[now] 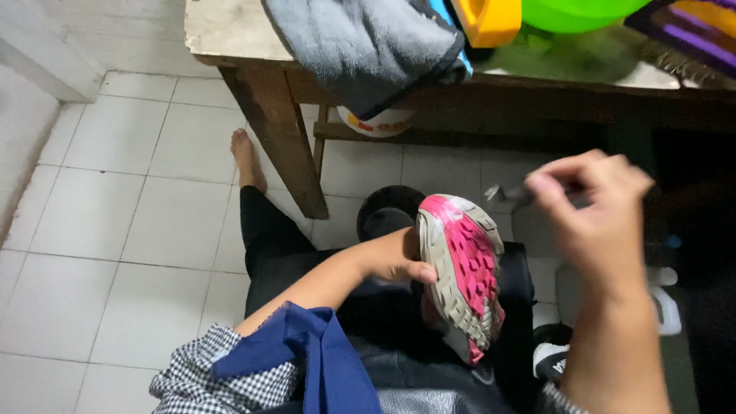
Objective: Scrubbing the sole of a running shoe with a brush and soapy water to clean it.
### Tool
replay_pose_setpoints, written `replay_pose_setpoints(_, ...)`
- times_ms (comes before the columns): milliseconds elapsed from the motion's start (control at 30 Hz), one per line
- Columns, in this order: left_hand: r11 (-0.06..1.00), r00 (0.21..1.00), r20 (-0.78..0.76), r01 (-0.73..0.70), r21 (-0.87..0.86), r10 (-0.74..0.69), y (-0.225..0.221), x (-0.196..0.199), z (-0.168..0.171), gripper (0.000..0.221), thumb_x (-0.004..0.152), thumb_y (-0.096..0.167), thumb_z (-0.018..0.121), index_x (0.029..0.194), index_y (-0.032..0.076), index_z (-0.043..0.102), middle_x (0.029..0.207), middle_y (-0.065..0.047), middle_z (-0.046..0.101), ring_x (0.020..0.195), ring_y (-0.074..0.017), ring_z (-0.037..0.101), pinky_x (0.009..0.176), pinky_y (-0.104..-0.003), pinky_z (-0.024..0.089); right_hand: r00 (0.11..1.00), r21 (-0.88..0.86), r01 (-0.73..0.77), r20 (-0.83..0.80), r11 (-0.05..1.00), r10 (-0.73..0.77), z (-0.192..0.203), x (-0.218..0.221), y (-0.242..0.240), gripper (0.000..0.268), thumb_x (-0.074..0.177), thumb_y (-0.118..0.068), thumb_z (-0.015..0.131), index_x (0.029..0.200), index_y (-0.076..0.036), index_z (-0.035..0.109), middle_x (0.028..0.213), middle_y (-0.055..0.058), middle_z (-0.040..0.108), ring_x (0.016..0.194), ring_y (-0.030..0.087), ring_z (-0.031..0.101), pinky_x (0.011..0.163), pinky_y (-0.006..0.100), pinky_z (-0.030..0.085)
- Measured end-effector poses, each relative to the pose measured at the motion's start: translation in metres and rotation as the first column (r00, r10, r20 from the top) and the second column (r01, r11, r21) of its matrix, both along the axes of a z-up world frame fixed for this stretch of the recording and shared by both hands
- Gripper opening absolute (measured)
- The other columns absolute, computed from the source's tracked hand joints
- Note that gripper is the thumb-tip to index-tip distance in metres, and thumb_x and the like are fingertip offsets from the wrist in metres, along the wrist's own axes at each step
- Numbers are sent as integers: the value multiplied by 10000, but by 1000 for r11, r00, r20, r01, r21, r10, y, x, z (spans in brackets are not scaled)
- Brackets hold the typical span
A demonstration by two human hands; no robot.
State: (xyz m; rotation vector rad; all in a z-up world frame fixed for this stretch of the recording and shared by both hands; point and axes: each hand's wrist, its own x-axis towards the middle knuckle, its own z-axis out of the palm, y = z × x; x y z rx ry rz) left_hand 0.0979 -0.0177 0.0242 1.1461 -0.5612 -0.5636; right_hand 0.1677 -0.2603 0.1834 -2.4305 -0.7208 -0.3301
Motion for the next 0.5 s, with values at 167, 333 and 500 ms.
replay_pose_setpoints(167,981,974,221,-84,177,44,9,17,27,908,810,654,685,1461,70,441,1447,-141,536,1329,-287,528,1135,-431,436,970,-156,-34,-244,987,-5,-10,-31,56,697,590,-629,845,1146,-225,725,1038,-35,683,1057,216,576,926,393,302)
replay_pose_setpoints(333,917,894,448,-197,347,22,23,13,42,737,874,526,669,1399,66,433,1399,-173,438,1251,-314,470,1115,-456,402,984,-319,-12,-171,948,-45,-7,-34,66,803,579,-763,828,1128,-193,693,1012,-12,632,1042,270,560,888,442,320)
replay_pose_setpoints(500,821,849,375,113,559,-372,104,-57,160,1228,580,730,678,1514,-9,381,1604,-185,403,1482,-307,408,1203,-379,309,974,-334,22,-207,942,-95,-9,-23,58,775,591,-765,817,1137,-228,703,1034,-7,646,1068,288,571,878,456,330)
